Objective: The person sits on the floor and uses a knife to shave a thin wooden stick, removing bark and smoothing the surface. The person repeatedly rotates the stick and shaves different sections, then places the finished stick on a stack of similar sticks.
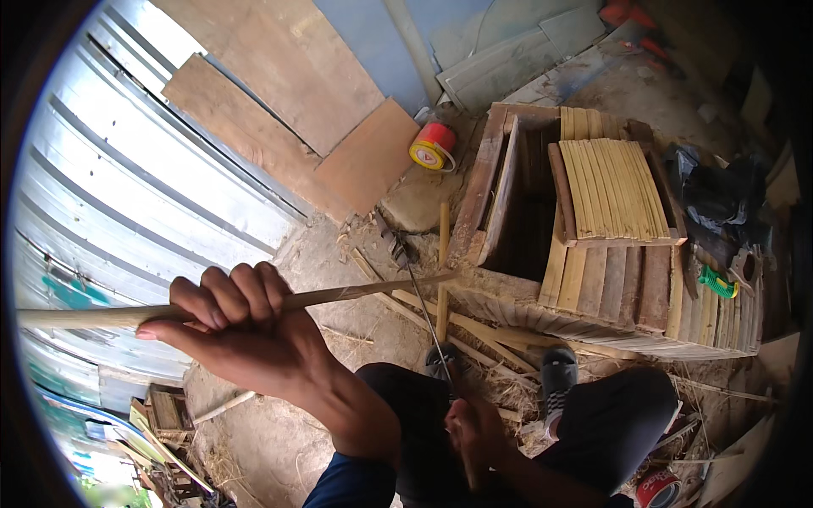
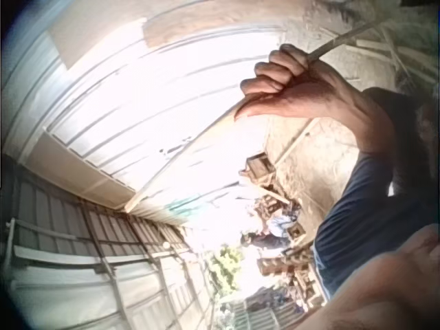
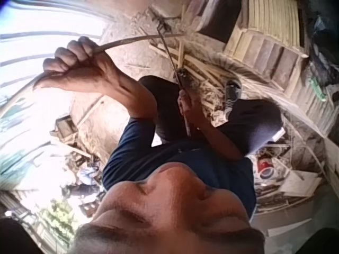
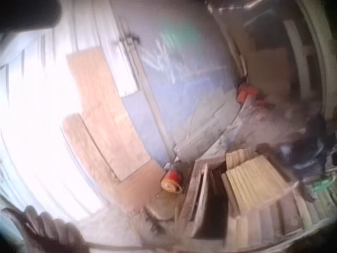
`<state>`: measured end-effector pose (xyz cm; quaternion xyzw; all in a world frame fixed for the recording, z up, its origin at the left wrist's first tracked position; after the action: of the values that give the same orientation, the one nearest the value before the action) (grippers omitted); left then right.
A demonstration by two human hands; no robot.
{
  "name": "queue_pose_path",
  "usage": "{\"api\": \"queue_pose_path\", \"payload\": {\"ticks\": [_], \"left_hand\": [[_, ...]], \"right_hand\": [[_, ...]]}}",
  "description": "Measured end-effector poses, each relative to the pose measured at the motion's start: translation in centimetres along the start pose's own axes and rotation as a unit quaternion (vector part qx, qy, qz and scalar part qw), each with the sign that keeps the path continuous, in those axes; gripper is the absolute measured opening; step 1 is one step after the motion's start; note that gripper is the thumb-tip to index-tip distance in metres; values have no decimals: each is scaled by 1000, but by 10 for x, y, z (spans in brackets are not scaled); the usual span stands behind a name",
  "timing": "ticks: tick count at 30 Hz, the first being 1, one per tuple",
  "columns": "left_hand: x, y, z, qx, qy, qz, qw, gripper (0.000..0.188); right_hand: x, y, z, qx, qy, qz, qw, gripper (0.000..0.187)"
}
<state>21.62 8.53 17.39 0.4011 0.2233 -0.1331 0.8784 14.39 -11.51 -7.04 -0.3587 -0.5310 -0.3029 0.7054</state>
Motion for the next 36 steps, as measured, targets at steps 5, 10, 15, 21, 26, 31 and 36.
{"api": "queue_pose_path", "payload": {"ticks": [5, 10, 15, 21, 26, 31, 36], "left_hand": [[4, 2, 8, -28, -9, 5, 1000, 59], [5, 1, 14, -31, 13, 2, 999, 60], [8, -3, 23, 14, -10, 8, 1000, 60], [11, 2, 21, 24, -53, -21, 998, 60], [15, 5, 27, 109, -65, -42, 991, 57], [17, 10, 24, 135, -87, -45, 986, 54], [18, 15, 19, 129, -81, -48, 987, 55]], "right_hand": [[6, 6, 3, -12, 42, -57, 997, 55], [-25, 6, 7, -11, 139, 128, 982, 58], [0, 17, 1, 28, 56, -52, 997, 59], [-19, 28, -8, -1, 149, 63, 987, 49], [-23, 31, -3, 48, 42, -7, 998, 55], [-33, 30, -14, -17, 118, 72, 990, 29], [-45, 27, -12, -41, 254, 185, 948, 38]]}}
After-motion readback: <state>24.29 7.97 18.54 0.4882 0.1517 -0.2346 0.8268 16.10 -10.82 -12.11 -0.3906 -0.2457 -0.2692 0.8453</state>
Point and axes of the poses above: each hand's wrist, its own y-axis towards the middle knuckle, its own z-axis out of the palm, x = y × z, the point moved 7 cm from there along y, towards the middle knuckle, and after that the axes turned 1 degree about y, right-handed, at the moved point
